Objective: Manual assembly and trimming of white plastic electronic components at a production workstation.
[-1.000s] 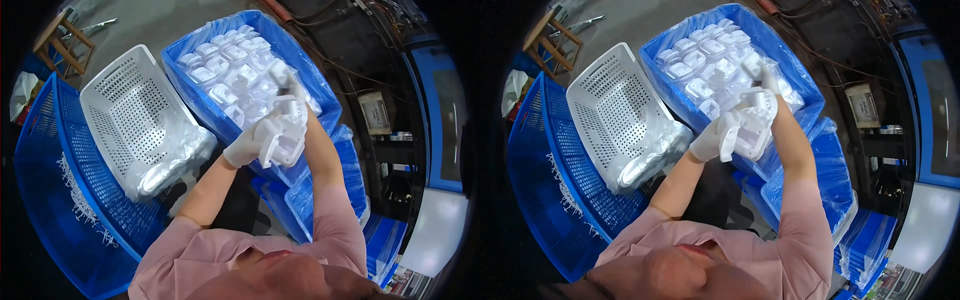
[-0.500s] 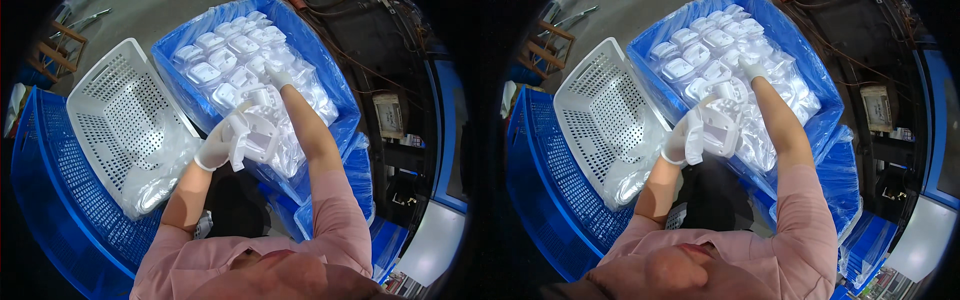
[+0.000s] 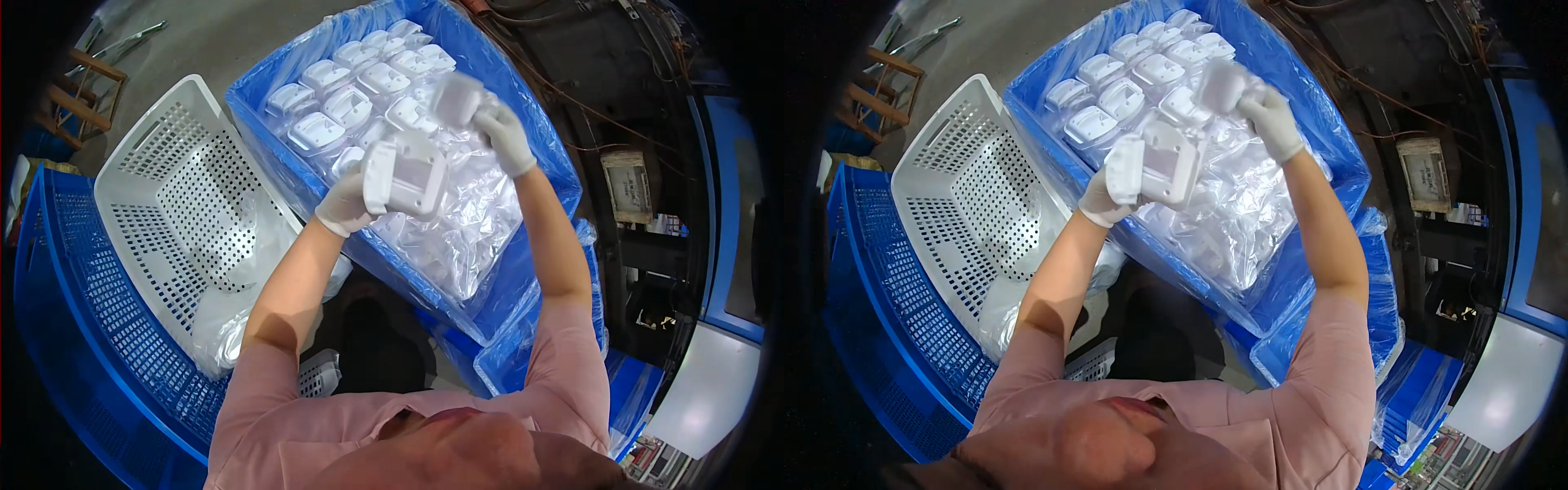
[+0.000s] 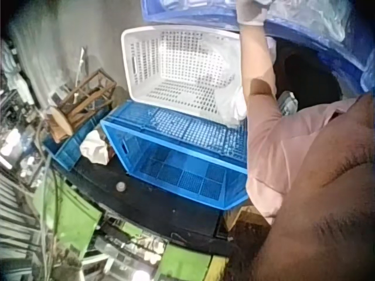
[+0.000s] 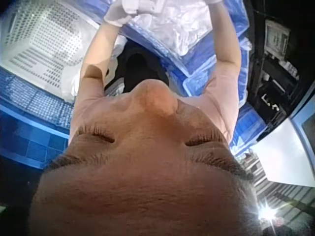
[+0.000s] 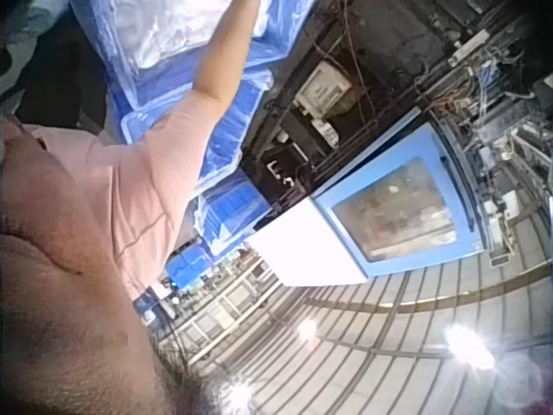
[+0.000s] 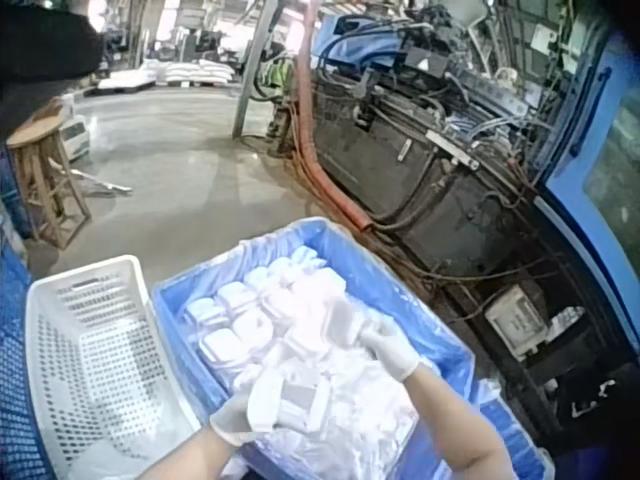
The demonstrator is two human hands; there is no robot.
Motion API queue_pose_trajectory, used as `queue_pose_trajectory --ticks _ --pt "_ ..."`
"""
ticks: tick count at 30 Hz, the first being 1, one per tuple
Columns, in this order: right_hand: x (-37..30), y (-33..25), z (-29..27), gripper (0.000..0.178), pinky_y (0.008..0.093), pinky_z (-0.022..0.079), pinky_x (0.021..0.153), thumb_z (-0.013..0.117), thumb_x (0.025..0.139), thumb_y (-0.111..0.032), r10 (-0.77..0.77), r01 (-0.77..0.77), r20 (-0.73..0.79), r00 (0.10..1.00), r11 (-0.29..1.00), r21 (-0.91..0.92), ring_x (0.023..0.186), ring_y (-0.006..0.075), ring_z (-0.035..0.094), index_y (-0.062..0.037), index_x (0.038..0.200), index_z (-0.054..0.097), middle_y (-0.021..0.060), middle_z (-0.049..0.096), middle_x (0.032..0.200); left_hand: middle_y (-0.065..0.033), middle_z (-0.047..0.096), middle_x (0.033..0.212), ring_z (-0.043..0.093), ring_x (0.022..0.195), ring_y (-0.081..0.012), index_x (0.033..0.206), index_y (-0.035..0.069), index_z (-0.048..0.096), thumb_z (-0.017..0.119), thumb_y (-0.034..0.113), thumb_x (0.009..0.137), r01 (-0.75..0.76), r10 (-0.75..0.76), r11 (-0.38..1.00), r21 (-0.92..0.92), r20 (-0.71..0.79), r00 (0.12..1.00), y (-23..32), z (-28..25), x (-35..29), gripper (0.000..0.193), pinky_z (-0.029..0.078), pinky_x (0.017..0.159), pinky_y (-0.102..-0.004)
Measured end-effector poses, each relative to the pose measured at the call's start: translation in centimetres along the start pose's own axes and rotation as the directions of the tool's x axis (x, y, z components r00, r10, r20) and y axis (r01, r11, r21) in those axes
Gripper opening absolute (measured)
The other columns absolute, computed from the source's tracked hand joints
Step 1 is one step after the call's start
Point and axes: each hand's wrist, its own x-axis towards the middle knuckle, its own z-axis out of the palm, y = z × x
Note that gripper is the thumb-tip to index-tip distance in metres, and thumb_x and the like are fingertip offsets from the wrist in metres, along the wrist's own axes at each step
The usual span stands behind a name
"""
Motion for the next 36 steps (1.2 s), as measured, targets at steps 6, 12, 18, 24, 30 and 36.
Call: queue_pose_trajectory --ticks 6,12,18,24,30,36 --pt "8.6 5.5 -1.2 0.028 0.0386 0.051 0.061 0.053 0.083 -0.009 -0.34 0.294 0.322 0.884 -0.131 -0.947 0.077 0.025 0.064 -0.0144 0.11 0.047 0.0058 0.058 0.093 -0.0119 0.053 0.126 0.055 0.114 -0.0265 0.133 0.007 0.044 0.057 0.014 0.085 0.005 -0.001 0.978 -0.207 0.019 1.0 -0.4 -2.0 0.4 0.051 0.049 0.091 -0.047" --pt "10.0 7.9 0.4 0.026 0.0382 0.051 0.064 0.05 0.087 -0.014 -0.249 0.357 0.407 0.879 -0.222 -0.907 0.08 0.0214 0.063 -0.0182 0.113 0.048 0.0037 0.057 0.102 -0.0113 0.054 0.124 0.055 0.113 -0.0276 0.134 0.008 0.043 0.059 0.011 0.082 -0.108 0.108 0.991 0.074 -0.008 0.994 -1.1 -2.5 0.2 0.055 0.05 0.091 -0.047" --pt "6.6 6.2 0.3 0.033 0.0334 0.052 0.065 0.048 0.088 -0.017 -0.375 0.314 0.298 0.878 -0.019 -0.949 0.084 0.0212 0.065 -0.015 0.121 0.052 0.0089 0.057 0.115 -0.0105 0.054 0.122 0.054 0.115 -0.0244 0.133 0.006 0.042 0.061 0.007 0.075 -0.137 0.143 0.971 0.194 -0.014 0.99 -0.3 -0.5 0.5 0.061 0.051 0.089 -0.043" --pt "-4.8 -3.8 4.7 0.039 0.0243 0.046 0.064 0.05 0.091 -0.033 0.229 -0.259 0.248 0.941 0.961 0.094 0.078 0.0104 0.054 -0.0039 0.117 0.056 0.0021 0.059 0.097 -0.0088 0.054 0.117 0.055 0.108 -0.0204 0.136 0.007 0.038 0.061 0.006 0.074 -0.007 0.041 0.984 0.178 -0.184 0.982 -0.1 1.1 1.3 0.067 0.049 0.087 -0.0321" --pt "-5.5 -6.7 5.0 0.035 0.0286 0.045 0.061 0.066 0.08 -0.02 -0.312 0.471 0.379 0.871 0.747 -0.469 0.067 0.0155 0.054 0.001 0.107 0.06 0.0091 0.057 0.079 -0.0084 0.053 0.118 0.056 0.105 -0.02 0.132 0.004 0.042 0.06 0.005 0.075 0.019 0.06 0.958 0.287 -0.264 0.963 0.2 1.4 1.3 0.061 0.048 0.089 -0.0317" --pt "-0.4 -1.1 1.5 0.018 0.0223 0.04 0.052 0.056 0.089 -0.019 -0.28 0.241 -0.342 0.897 0.958 -0.153 0.059 0.0086 0.05 -0.0015 0.087 0.053 0.0012 0.054 0.072 -0.012 0.052 0.119 0.055 0.109 -0.0257 0.128 0.002 0.045 0.057 0.003 0.077 -0.252 0.463 0.592 0.766 -0.066 0.884 -1.2 -0.5 1.3 0.053 0.047 0.095 -0.0471"
